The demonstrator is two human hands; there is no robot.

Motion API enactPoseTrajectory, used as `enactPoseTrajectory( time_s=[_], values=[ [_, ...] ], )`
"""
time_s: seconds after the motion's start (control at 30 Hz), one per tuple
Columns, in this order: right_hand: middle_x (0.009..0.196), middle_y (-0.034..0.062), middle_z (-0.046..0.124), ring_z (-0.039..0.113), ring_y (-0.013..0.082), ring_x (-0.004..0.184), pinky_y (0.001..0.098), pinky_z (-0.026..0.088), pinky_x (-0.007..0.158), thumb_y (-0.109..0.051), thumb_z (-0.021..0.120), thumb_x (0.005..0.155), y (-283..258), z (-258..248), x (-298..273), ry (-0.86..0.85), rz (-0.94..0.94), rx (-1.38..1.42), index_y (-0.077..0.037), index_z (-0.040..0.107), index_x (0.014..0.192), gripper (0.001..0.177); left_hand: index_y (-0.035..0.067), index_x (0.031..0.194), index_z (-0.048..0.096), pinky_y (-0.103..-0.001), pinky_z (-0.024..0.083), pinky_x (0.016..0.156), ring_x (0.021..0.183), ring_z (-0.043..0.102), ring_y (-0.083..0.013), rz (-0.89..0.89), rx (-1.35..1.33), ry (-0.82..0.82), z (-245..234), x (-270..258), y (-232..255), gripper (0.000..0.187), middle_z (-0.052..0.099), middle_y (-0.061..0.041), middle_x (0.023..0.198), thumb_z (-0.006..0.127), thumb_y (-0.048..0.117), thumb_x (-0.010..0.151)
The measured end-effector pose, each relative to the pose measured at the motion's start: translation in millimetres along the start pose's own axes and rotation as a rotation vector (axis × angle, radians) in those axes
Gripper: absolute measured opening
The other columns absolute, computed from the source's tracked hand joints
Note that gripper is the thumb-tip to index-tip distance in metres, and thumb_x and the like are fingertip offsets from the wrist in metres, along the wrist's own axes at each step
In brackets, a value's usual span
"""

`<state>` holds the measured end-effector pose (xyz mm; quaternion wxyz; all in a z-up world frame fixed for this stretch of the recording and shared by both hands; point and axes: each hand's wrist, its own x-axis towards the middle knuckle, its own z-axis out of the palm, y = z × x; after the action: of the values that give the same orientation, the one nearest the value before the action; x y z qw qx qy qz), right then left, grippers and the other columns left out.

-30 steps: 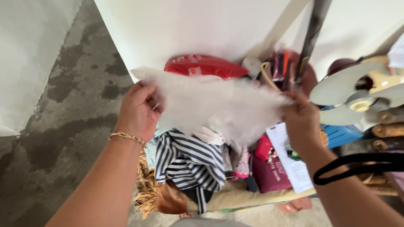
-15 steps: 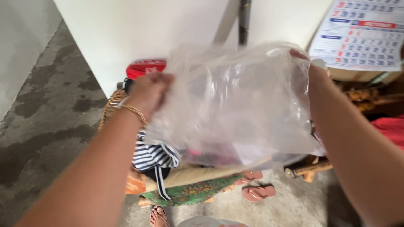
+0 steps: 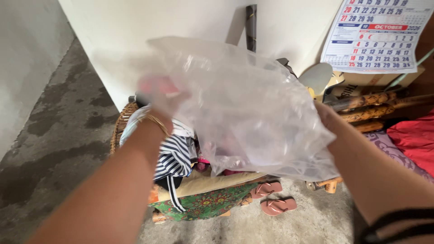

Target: The person sorts through a cluttered wicker basket, handling various items including plastic bags, clothing, and papers. They remove a lanyard and a small packet, then open a clear plastic bag to remove a folded striped garment. The person continues to rearrange items within the basket, handling a red plastic bag and a black pouch.

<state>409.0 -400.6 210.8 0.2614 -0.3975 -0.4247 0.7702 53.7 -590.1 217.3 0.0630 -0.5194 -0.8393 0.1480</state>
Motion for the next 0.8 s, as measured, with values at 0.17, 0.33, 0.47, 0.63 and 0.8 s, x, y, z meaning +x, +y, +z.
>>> enactPoseTrajectory(
  time_s=[0.17, 0.33, 0.47, 0.63, 0.8],
  values=[
    [0.113, 0.0114, 0.074, 0.072, 0.0207, 0.094, 0.0375, 0.062, 0.083, -0.022, 0.058, 0.097, 28.6, 31.7, -17.3, -0.199, 0.143, -0.095, -0.005, 0.064, 0.128, 0.036, 0.041, 0.150, 0.046, -0.035, 0.044, 0.114, 0.137, 0.054, -0.0249, 0.003, -1.154, -0.132, 24.4, -27.1, 35.5, 0.052, 0.058, -0.006, 0.146, 0.048, 0.014, 0.105],
    [0.110, 0.0113, 0.075, 0.073, 0.0202, 0.092, 0.0367, 0.062, 0.082, -0.016, 0.062, 0.093, 27.9, 30.1, -28.3, -0.289, 0.128, -0.550, -0.005, 0.066, 0.126, 0.035, 0.038, 0.144, 0.049, -0.035, 0.046, 0.109, 0.129, 0.057, -0.0240, -0.115, -1.911, -0.049, 7.7, -43.1, -1.7, 0.046, 0.061, -0.005, 0.138, 0.050, 0.018, 0.103],
    [0.103, 0.0094, 0.074, 0.066, 0.0161, 0.078, 0.0322, 0.057, 0.071, -0.029, 0.057, 0.101, 25.4, 13.4, -24.2, -0.589, 0.250, -0.407, 0.000, 0.065, 0.124, 0.038, 0.035, 0.140, 0.051, -0.036, 0.047, 0.105, 0.123, 0.059, -0.0232, -0.125, -2.273, 0.024, -3.6, -57.9, -22.1, 0.041, 0.063, -0.004, 0.132, 0.052, 0.022, 0.101],
    [0.085, 0.0054, 0.066, 0.050, 0.0143, 0.070, 0.0269, 0.050, 0.065, -0.046, 0.072, 0.100, 21.6, 0.6, -35.6, -1.025, 0.312, 0.138, 0.015, 0.062, 0.133, 0.070, 0.032, 0.134, 0.053, -0.037, 0.048, 0.100, 0.115, 0.062, -0.0223, -0.289, -2.288, 0.048, -7.1, -95.7, -67.9, 0.036, 0.066, -0.003, 0.125, 0.054, 0.026, 0.098],
    [0.112, 0.0022, 0.078, 0.065, 0.0078, 0.085, 0.0195, 0.054, 0.076, -0.042, 0.086, 0.080, 26.3, 26.6, -46.2, -0.615, -0.218, -0.946, -0.008, 0.062, 0.131, 0.066, 0.029, 0.129, 0.056, -0.038, 0.050, 0.095, 0.108, 0.065, -0.0214, -0.241, -2.147, -0.077, -14.8, -91.1, -58.7, 0.033, 0.069, -0.002, 0.117, 0.056, 0.030, 0.096]
  ],
)
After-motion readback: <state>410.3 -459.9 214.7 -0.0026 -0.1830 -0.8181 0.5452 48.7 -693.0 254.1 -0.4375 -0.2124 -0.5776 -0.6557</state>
